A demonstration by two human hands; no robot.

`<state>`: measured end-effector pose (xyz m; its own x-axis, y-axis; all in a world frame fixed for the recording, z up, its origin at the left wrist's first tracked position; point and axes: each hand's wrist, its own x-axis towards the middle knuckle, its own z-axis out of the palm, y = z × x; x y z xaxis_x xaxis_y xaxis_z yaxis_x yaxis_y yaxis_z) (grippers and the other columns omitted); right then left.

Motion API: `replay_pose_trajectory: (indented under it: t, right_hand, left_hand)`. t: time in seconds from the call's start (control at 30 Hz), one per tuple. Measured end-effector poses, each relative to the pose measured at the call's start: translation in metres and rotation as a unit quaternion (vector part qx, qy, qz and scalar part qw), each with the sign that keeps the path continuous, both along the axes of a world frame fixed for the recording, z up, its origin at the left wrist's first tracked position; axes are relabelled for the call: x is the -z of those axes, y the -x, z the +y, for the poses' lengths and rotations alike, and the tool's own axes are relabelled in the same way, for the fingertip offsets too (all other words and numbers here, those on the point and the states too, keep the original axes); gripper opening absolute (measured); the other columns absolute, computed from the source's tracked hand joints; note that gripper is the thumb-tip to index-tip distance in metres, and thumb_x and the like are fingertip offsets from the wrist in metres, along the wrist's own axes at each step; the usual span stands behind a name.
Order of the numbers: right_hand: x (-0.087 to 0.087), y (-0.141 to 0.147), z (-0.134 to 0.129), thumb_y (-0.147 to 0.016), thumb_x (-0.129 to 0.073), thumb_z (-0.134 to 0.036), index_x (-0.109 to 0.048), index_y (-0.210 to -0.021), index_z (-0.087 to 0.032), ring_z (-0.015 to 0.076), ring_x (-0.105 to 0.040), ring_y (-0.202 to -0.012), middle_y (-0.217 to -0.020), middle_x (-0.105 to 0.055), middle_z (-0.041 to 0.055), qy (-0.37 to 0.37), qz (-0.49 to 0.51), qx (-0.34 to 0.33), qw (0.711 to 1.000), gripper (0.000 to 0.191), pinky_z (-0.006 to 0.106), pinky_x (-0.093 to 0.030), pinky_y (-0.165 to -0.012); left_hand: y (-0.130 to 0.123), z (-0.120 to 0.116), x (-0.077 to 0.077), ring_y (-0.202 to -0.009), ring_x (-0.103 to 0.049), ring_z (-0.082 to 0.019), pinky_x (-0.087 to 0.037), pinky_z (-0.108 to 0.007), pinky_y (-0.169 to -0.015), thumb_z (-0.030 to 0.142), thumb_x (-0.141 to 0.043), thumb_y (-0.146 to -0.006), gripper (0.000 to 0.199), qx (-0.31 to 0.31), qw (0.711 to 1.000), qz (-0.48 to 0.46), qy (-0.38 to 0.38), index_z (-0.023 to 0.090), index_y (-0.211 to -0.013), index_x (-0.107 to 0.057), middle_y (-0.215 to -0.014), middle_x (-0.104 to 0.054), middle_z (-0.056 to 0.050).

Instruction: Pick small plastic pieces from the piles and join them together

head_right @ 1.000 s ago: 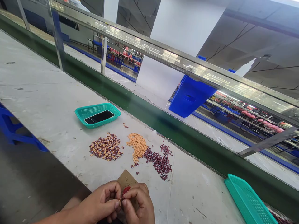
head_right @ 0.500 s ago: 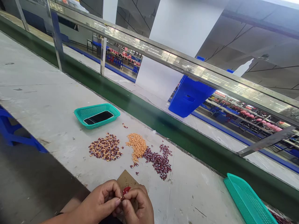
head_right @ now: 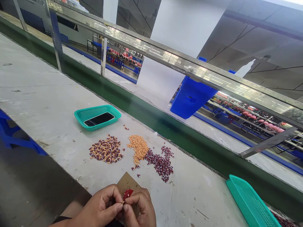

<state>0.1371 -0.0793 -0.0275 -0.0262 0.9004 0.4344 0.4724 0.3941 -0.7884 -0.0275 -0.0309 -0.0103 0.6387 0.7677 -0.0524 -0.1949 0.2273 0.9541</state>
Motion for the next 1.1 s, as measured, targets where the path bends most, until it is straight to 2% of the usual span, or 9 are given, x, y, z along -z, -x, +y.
replay_pose_trajectory:
  t: [0.27,0.33,0.4,0.5,0.63,0.7,0.8,0.93,1.1]
  right_hand:
    - [-0.010,-0.004,0.000,-0.080,-0.060,-0.018,-0.061,-0.078,-0.024,0.0167,-0.060,-0.074,-0.076,-0.063,0.0006,0.040,-0.036,-0.020,0.998,0.006,0.027,-0.047,-0.069]
    - [-0.014,-0.007,0.003,-0.080,-0.060,-0.019,-0.063,-0.081,-0.024,0.0176,-0.060,-0.076,-0.078,-0.064,0.0014,0.058,-0.051,-0.029,0.997,0.005,0.028,-0.047,-0.070]
    - [-0.019,-0.014,0.009,-0.081,-0.058,-0.023,-0.064,-0.089,-0.024,0.0195,-0.060,-0.081,-0.083,-0.065,0.0033,0.079,-0.060,-0.017,0.995,0.011,0.029,-0.047,-0.073]
    - [-0.023,-0.031,0.022,-0.082,-0.055,-0.025,-0.065,-0.093,-0.021,0.0224,-0.059,-0.086,-0.089,-0.066,0.0063,0.115,-0.090,0.071,0.987,0.016,0.034,-0.046,-0.077]
    - [-0.021,-0.049,0.045,-0.079,-0.056,-0.017,-0.067,-0.084,-0.020,0.0236,-0.057,-0.089,-0.088,-0.067,0.0066,0.152,-0.207,0.097,0.962,0.012,0.036,-0.042,-0.081]
    - [-0.019,-0.051,0.055,-0.076,-0.058,-0.014,-0.068,-0.082,-0.020,0.0234,-0.057,-0.088,-0.086,-0.068,0.0058,0.157,-0.240,0.086,0.954,0.013,0.035,-0.040,-0.081]
    - [-0.017,-0.046,0.065,-0.073,-0.061,-0.013,-0.069,-0.079,-0.022,0.0231,-0.056,-0.085,-0.083,-0.068,0.0040,0.157,-0.248,0.072,0.953,0.013,0.035,-0.038,-0.080]
    - [-0.017,-0.038,0.070,-0.072,-0.064,-0.014,-0.069,-0.073,-0.023,0.0232,-0.054,-0.083,-0.079,-0.066,0.0039,0.150,-0.245,0.062,0.956,0.010,0.035,-0.036,-0.078]
    - [-0.015,-0.036,0.070,-0.071,-0.059,-0.010,-0.066,-0.065,-0.022,0.0234,-0.052,-0.080,-0.074,-0.063,0.0052,0.134,-0.193,0.072,0.969,0.015,0.037,-0.034,-0.079]
  left_hand:
    - [-0.004,-0.002,0.003,-0.061,-0.050,-0.014,-0.042,-0.027,-0.059,0.030,-0.056,-0.073,0.015,0.013,1.000,0.014,0.005,0.018,-0.069,-0.048,-0.062,-0.052,0.002]
    - [-0.003,0.004,0.001,-0.061,-0.050,-0.014,-0.041,-0.026,-0.058,0.026,-0.054,-0.072,0.010,0.017,0.997,0.062,-0.032,0.018,-0.069,-0.048,-0.063,-0.053,0.002]
    - [0.001,0.017,-0.003,-0.063,-0.051,-0.014,-0.040,-0.024,-0.058,0.021,-0.052,-0.073,0.005,0.009,0.981,0.149,-0.122,0.018,-0.069,-0.051,-0.065,-0.056,0.002]
    - [0.015,0.051,-0.015,-0.070,-0.055,-0.016,-0.041,-0.026,-0.064,0.020,-0.048,-0.079,0.011,-0.013,0.896,0.294,-0.333,0.018,-0.075,-0.058,-0.073,-0.063,0.000]
    - [0.035,0.105,-0.032,-0.079,-0.059,-0.021,-0.042,-0.031,-0.069,0.019,-0.040,-0.087,0.024,-0.053,0.697,0.464,-0.544,0.017,-0.080,-0.062,-0.082,-0.065,-0.007]
    - [0.037,0.123,-0.038,-0.079,-0.058,-0.023,-0.041,-0.033,-0.070,0.018,-0.041,-0.087,0.026,-0.048,0.665,0.482,-0.568,0.016,-0.075,-0.063,-0.080,-0.063,-0.008]
    - [0.023,0.132,-0.039,-0.080,-0.057,-0.023,-0.040,-0.034,-0.071,0.016,-0.044,-0.086,0.023,-0.025,0.654,0.474,-0.589,0.016,-0.075,-0.064,-0.081,-0.062,-0.008]
    - [-0.013,0.122,-0.033,-0.083,-0.058,-0.021,-0.041,-0.032,-0.072,0.014,-0.050,-0.082,0.016,0.038,0.648,0.441,-0.620,0.020,-0.080,-0.066,-0.083,-0.063,-0.004]
    - [-0.048,0.120,-0.022,-0.082,-0.059,-0.025,-0.042,-0.035,-0.073,0.007,-0.054,-0.076,0.014,0.100,0.649,0.412,-0.631,0.015,-0.079,-0.066,-0.082,-0.066,-0.010]
